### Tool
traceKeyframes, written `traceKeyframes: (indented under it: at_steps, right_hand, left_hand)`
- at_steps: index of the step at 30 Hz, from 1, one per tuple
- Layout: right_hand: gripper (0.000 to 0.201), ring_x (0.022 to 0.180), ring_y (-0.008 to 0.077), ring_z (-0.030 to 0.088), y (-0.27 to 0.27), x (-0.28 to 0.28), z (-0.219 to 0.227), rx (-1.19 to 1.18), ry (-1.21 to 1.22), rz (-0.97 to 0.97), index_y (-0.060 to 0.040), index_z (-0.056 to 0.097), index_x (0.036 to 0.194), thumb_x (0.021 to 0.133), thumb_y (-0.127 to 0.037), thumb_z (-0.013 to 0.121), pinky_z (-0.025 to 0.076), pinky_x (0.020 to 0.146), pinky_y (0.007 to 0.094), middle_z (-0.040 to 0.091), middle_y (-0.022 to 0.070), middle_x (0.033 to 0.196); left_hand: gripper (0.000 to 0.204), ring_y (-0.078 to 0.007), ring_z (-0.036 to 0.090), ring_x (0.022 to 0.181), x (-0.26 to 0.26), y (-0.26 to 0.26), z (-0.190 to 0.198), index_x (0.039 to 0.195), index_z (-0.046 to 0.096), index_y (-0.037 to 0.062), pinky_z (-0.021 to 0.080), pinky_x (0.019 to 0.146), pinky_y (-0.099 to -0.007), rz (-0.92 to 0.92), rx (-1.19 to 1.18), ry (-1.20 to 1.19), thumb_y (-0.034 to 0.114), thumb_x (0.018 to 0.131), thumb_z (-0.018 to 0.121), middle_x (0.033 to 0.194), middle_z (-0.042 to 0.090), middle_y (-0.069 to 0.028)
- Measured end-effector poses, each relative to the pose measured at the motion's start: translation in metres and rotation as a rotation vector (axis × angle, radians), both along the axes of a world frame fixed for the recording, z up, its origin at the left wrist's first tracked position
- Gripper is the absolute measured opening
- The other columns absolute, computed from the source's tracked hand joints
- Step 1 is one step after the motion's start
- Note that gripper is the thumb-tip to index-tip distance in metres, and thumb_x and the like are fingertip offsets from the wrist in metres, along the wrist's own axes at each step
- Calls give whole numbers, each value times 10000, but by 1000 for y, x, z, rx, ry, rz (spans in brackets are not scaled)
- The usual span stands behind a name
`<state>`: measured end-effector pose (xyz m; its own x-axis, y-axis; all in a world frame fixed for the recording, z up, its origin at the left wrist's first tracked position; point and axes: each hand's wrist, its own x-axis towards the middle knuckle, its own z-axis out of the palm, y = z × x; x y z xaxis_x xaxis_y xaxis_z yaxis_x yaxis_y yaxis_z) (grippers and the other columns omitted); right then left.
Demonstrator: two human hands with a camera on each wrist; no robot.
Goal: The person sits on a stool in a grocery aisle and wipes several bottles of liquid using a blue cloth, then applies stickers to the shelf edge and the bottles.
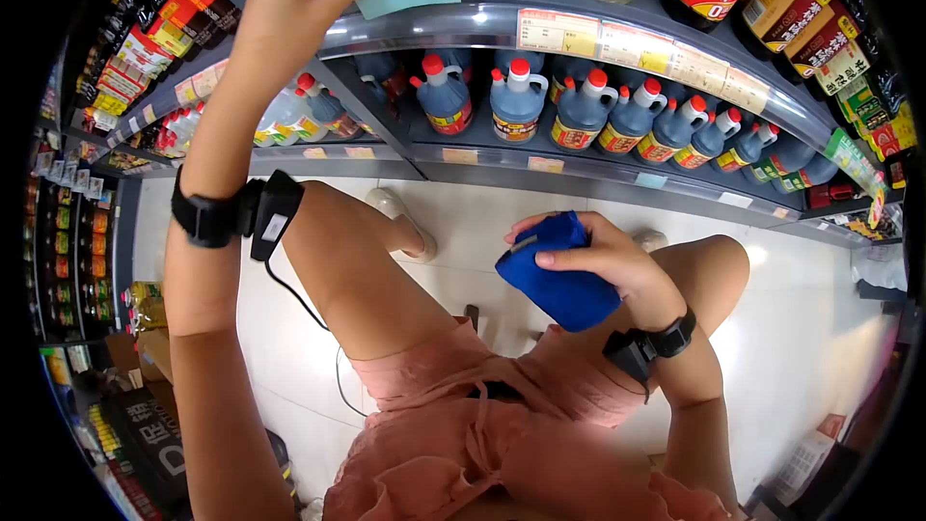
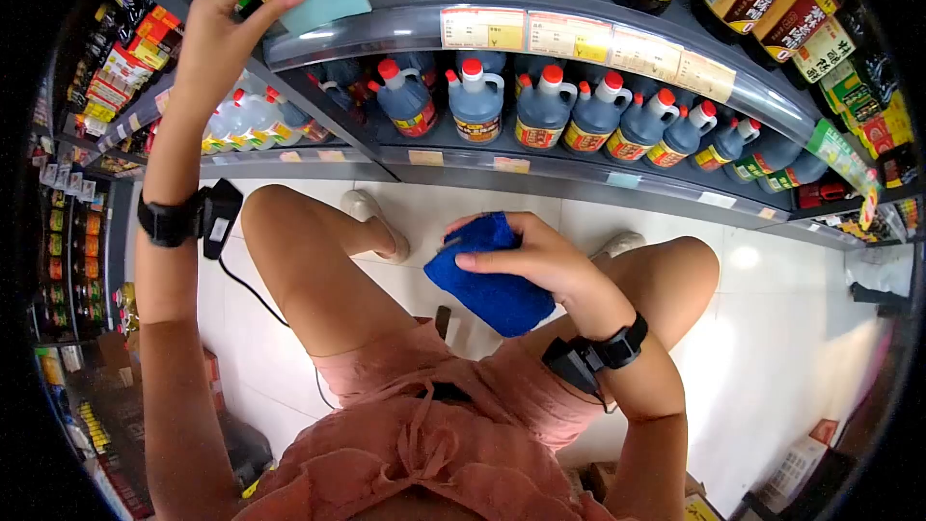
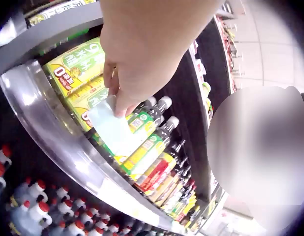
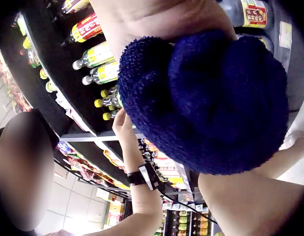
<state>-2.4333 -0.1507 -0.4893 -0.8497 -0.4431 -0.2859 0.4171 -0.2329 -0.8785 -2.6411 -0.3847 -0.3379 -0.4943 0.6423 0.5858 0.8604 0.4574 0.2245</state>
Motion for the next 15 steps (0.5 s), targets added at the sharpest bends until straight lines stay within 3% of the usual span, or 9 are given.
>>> traceKeyframes:
  at_steps: [2, 5, 14, 15]
  right_hand:
    - [440, 904, 142, 593, 5, 3, -7, 93, 25, 17, -26, 605, 1085, 724, -234, 747, 467, 823, 280, 632, 68, 1001]
    - [449, 904, 147, 596, 7, 4, -6, 69, -36, 17, -28, 603, 1090, 720, -238, 750, 466, 827, 279, 634, 68, 998]
    - [451, 901, 135, 594, 8, 8, -12, 51, 6, 14, -33, 604, 1094, 718, -233, 751, 462, 831, 274, 640, 63, 991]
    - [451, 902, 136, 594, 7, 8, -14, 64, 34, 15, -34, 604, 1094, 719, -236, 751, 462, 831, 275, 640, 64, 991]
  left_hand:
    - [144, -134, 590, 819, -9, 8, -4, 899, 641, -22, 452, 749, -258, -10, -6, 20, 68, 788, 656, 855, 648, -77]
    - [125, -167, 603, 792, -14, 16, -12, 890, 636, -13, 457, 738, -266, -45, -35, 98, 57, 786, 644, 842, 640, -97]
    - [104, -201, 601, 799, -19, 22, -30, 862, 625, -9, 453, 741, -285, 60, 20, 0, 32, 768, 644, 818, 631, -99]
    - [108, -211, 601, 802, -21, 21, -30, 862, 624, -8, 453, 745, -288, 46, -2, 85, 29, 764, 645, 822, 630, -103]
